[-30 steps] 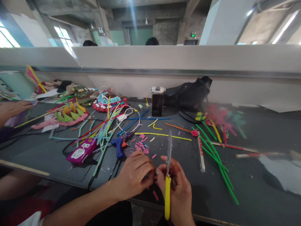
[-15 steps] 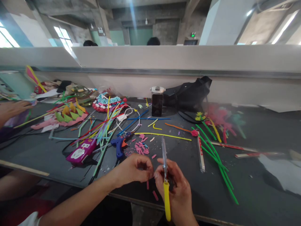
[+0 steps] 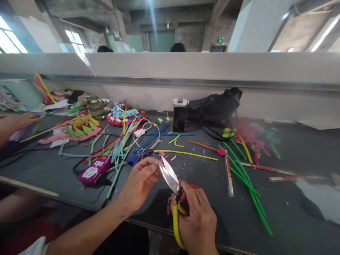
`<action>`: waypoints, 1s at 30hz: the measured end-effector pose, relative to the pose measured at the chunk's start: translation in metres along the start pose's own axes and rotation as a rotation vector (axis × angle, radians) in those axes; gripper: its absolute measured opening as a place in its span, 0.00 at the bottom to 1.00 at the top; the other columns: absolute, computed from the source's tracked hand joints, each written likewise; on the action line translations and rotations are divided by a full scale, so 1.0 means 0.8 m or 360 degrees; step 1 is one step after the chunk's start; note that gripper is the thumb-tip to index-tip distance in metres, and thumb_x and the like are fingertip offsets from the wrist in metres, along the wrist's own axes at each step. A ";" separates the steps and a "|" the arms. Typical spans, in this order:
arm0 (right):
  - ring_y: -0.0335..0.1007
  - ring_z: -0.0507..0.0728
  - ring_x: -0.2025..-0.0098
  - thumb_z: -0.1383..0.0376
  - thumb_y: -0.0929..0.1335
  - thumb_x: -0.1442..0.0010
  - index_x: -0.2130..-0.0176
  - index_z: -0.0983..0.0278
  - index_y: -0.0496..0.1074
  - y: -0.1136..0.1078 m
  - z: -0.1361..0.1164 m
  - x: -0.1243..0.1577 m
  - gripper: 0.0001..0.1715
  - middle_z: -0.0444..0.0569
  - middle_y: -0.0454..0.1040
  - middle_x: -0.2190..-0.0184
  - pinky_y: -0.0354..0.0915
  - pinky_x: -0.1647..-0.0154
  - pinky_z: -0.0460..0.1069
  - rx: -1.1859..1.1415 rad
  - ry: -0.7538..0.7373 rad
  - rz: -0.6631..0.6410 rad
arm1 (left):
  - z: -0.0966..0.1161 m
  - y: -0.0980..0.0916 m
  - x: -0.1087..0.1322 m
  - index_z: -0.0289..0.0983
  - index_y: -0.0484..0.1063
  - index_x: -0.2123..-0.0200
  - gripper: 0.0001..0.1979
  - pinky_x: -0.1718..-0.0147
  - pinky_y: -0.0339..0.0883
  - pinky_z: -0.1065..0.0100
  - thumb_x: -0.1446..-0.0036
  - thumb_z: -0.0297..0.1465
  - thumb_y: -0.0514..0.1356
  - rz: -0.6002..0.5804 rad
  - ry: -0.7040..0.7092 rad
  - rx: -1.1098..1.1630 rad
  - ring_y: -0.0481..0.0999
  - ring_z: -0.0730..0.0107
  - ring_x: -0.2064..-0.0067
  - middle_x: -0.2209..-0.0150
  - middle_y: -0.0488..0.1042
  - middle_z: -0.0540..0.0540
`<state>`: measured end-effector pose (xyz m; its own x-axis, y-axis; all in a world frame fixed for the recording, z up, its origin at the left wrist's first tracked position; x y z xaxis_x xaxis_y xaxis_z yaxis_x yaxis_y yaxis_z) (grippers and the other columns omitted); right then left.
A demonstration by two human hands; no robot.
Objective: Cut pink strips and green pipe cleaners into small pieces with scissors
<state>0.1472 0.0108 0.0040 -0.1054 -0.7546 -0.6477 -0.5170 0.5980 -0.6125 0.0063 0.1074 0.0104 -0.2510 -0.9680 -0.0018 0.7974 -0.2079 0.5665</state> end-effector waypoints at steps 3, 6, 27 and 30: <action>0.71 0.55 0.67 0.60 0.67 0.40 0.50 0.61 0.70 0.006 -0.005 0.003 0.18 0.46 0.74 0.68 0.67 0.67 0.48 0.0057 -0.0045 -0.0035 | 0.002 0.000 0.003 0.34 0.73 0.73 0.04 0.73 0.61 0.74 0.51 0.28 0.65 0.0027 0.0054 0.0020 0.67 0.78 0.74 0.76 0.71 0.51; 0.72 0.56 0.66 0.61 0.66 0.39 0.50 0.62 0.70 0.007 -0.009 0.004 0.17 0.47 0.75 0.68 0.66 0.66 0.48 0.0084 -0.0099 -0.0028 | 0.002 0.000 0.006 0.34 0.73 0.72 0.04 0.72 0.62 0.74 0.51 0.29 0.65 0.0044 0.0065 0.0009 0.68 0.77 0.73 0.75 0.72 0.50; 0.72 0.57 0.67 0.62 0.65 0.37 0.51 0.63 0.70 0.006 -0.010 0.008 0.16 0.49 0.75 0.69 0.67 0.65 0.49 0.0130 -0.0157 -0.0011 | 0.004 0.001 0.006 0.34 0.74 0.74 0.05 0.73 0.62 0.75 0.53 0.29 0.67 0.0035 0.0116 -0.0076 0.67 0.79 0.75 0.74 0.73 0.51; 0.72 0.57 0.68 0.64 0.64 0.37 0.50 0.64 0.69 0.004 -0.014 0.008 0.16 0.50 0.75 0.70 0.67 0.65 0.49 0.0139 -0.0215 0.0023 | 0.004 0.001 0.006 0.34 0.74 0.73 0.05 0.74 0.61 0.75 0.53 0.29 0.67 0.0040 0.0111 -0.0085 0.67 0.79 0.75 0.75 0.72 0.51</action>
Point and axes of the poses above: each hand's wrist, its own x-axis away from the middle knuckle, its own y-axis out of the palm, z = x × y, the point moved 9 cm from there along -x, towards the middle knuckle
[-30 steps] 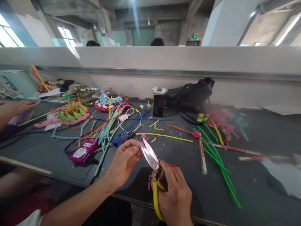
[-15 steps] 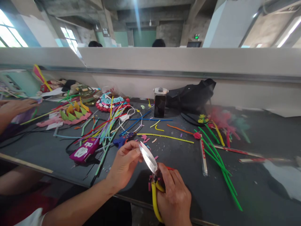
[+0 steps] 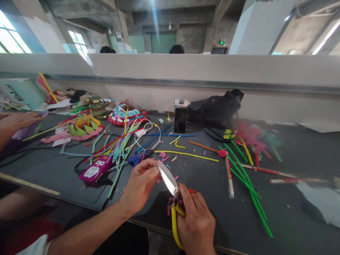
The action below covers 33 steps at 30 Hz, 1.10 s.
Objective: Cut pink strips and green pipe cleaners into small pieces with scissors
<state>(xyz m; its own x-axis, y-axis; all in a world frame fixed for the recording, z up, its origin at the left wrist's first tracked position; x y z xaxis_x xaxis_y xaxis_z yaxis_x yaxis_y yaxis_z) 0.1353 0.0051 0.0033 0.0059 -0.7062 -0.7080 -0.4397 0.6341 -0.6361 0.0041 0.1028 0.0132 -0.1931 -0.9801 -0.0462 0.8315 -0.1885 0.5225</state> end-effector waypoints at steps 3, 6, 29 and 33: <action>0.72 0.56 0.69 0.66 0.63 0.37 0.49 0.65 0.68 -0.001 -0.003 -0.001 0.16 0.50 0.75 0.70 0.67 0.67 0.49 0.0005 -0.0040 0.0013 | 0.000 0.000 -0.001 0.34 0.74 0.74 0.05 0.73 0.61 0.75 0.53 0.29 0.67 -0.0004 0.0010 -0.0032 0.67 0.79 0.75 0.75 0.71 0.51; 0.72 0.56 0.70 0.66 0.62 0.36 0.48 0.67 0.67 -0.001 -0.005 0.000 0.17 0.51 0.75 0.70 0.67 0.68 0.49 0.0017 -0.0069 0.0012 | 0.000 -0.003 -0.001 0.34 0.74 0.74 0.05 0.73 0.62 0.75 0.52 0.28 0.66 0.0018 0.0027 -0.0068 0.67 0.79 0.75 0.75 0.71 0.51; 0.74 0.54 0.72 0.63 0.66 0.40 0.53 0.66 0.73 0.007 0.012 0.005 0.16 0.50 0.77 0.70 0.70 0.70 0.46 -0.0304 0.0200 -0.0078 | 0.003 0.005 -0.007 0.34 0.74 0.72 0.06 0.74 0.62 0.73 0.52 0.30 0.66 -0.0171 -0.0061 -0.0137 0.67 0.76 0.75 0.77 0.70 0.50; 0.74 0.53 0.74 0.64 0.66 0.40 0.54 0.66 0.74 0.005 0.013 0.002 0.15 0.50 0.78 0.69 0.70 0.73 0.45 -0.0394 0.0229 -0.0072 | 0.007 0.005 -0.006 0.34 0.73 0.71 0.07 0.73 0.61 0.73 0.54 0.30 0.67 -0.0187 -0.0015 -0.0269 0.66 0.77 0.75 0.75 0.70 0.50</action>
Point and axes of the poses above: each hand's wrist, its own x-axis away from the middle knuckle, its own y-axis out of the palm, z = x × y, the point moved 9 cm from there along -x, towards the middle knuckle
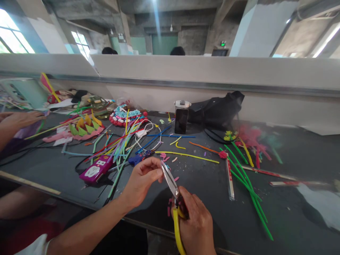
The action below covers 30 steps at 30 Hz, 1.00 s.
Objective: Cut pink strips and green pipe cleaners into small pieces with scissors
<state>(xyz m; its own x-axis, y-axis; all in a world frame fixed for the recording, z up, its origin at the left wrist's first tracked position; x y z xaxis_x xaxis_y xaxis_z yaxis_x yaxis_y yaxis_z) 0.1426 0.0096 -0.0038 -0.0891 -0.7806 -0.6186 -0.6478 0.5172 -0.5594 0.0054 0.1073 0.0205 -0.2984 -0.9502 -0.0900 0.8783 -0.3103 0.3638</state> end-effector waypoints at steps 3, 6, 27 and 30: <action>0.75 0.53 0.74 0.63 0.67 0.40 0.55 0.65 0.74 0.001 0.004 -0.001 0.15 0.49 0.78 0.68 0.70 0.73 0.44 -0.0045 0.0050 -0.0030 | 0.004 0.001 0.002 0.34 0.72 0.71 0.09 0.74 0.60 0.74 0.55 0.31 0.68 0.0034 0.0014 -0.0059 0.65 0.77 0.74 0.76 0.69 0.51; 0.75 0.53 0.73 0.62 0.67 0.40 0.54 0.64 0.74 0.005 0.008 0.000 0.14 0.49 0.78 0.67 0.70 0.75 0.44 -0.0057 0.0103 -0.0087 | 0.008 0.001 0.004 0.34 0.72 0.72 0.09 0.73 0.59 0.74 0.56 0.31 0.68 0.0087 0.0031 -0.0155 0.64 0.78 0.75 0.77 0.68 0.52; 0.73 0.55 0.71 0.61 0.65 0.39 0.53 0.64 0.72 0.001 -0.003 -0.003 0.15 0.48 0.75 0.71 0.68 0.69 0.47 0.0278 -0.0087 -0.0029 | 0.005 -0.004 0.006 0.34 0.71 0.74 0.06 0.74 0.59 0.74 0.50 0.30 0.65 0.0076 0.0035 -0.0080 0.65 0.78 0.75 0.77 0.68 0.52; 0.73 0.55 0.70 0.61 0.65 0.38 0.53 0.63 0.71 0.001 -0.003 -0.002 0.15 0.48 0.75 0.70 0.67 0.69 0.47 0.0299 -0.0120 -0.0032 | 0.004 -0.004 0.006 0.34 0.72 0.75 0.06 0.74 0.60 0.74 0.51 0.29 0.65 0.0068 0.0020 -0.0053 0.65 0.78 0.74 0.77 0.68 0.52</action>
Point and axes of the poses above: each hand's wrist, its own x-axis away from the middle knuckle, its own y-axis out of the palm, z = x × y, the point moved 9 cm from there along -x, towards the middle knuckle
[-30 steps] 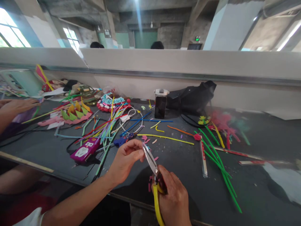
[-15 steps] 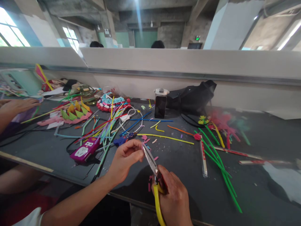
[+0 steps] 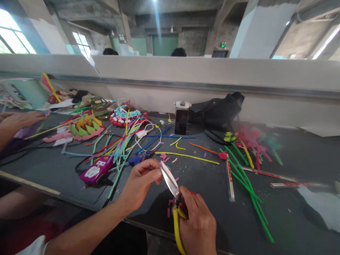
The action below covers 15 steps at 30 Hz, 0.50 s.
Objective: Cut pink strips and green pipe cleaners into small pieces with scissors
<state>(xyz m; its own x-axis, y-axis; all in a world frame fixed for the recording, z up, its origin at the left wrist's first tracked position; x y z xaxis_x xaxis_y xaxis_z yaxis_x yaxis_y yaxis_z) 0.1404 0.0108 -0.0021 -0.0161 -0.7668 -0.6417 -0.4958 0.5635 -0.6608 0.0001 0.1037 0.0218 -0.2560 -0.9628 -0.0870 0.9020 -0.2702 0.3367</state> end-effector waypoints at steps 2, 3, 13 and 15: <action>0.72 0.55 0.70 0.61 0.65 0.38 0.53 0.63 0.71 -0.001 0.001 0.001 0.15 0.48 0.74 0.71 0.67 0.70 0.47 0.0008 -0.0007 0.0002 | 0.000 0.000 0.000 0.34 0.72 0.75 0.06 0.74 0.60 0.74 0.51 0.29 0.66 0.0002 -0.0007 0.0001 0.65 0.77 0.75 0.77 0.69 0.52; 0.72 0.55 0.70 0.61 0.65 0.38 0.53 0.63 0.71 -0.002 0.001 0.002 0.15 0.48 0.74 0.71 0.67 0.70 0.47 0.0013 -0.0019 0.0014 | 0.001 0.000 0.000 0.34 0.72 0.75 0.06 0.74 0.60 0.74 0.52 0.29 0.66 0.0004 -0.0006 0.0002 0.65 0.77 0.75 0.77 0.69 0.52; 0.73 0.55 0.70 0.63 0.63 0.36 0.52 0.64 0.70 -0.005 -0.004 0.004 0.15 0.49 0.75 0.70 0.66 0.69 0.47 0.0039 -0.0096 0.0062 | 0.001 -0.002 -0.002 0.34 0.72 0.75 0.05 0.73 0.59 0.73 0.51 0.29 0.65 -0.0009 0.0020 -0.0062 0.65 0.78 0.75 0.76 0.69 0.51; 0.72 0.54 0.71 0.61 0.63 0.37 0.53 0.64 0.71 -0.004 -0.002 0.004 0.15 0.48 0.75 0.71 0.66 0.69 0.47 0.0019 -0.0035 0.0049 | 0.002 -0.003 -0.002 0.34 0.72 0.74 0.05 0.74 0.58 0.73 0.50 0.29 0.65 -0.0015 0.0028 -0.0105 0.65 0.78 0.75 0.77 0.69 0.51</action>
<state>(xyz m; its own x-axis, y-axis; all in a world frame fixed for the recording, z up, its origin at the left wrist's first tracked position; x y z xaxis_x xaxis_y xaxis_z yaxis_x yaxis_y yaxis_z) 0.1409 0.0062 -0.0016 -0.0120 -0.7422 -0.6700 -0.4850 0.5903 -0.6452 -0.0020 0.1062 0.0227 -0.2588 -0.9601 -0.1063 0.9207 -0.2785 0.2736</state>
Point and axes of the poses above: each hand's wrist, its own x-axis away from the middle knuckle, its own y-axis out of the palm, z = x × y, the point moved 9 cm from there along -x, towards the middle knuckle
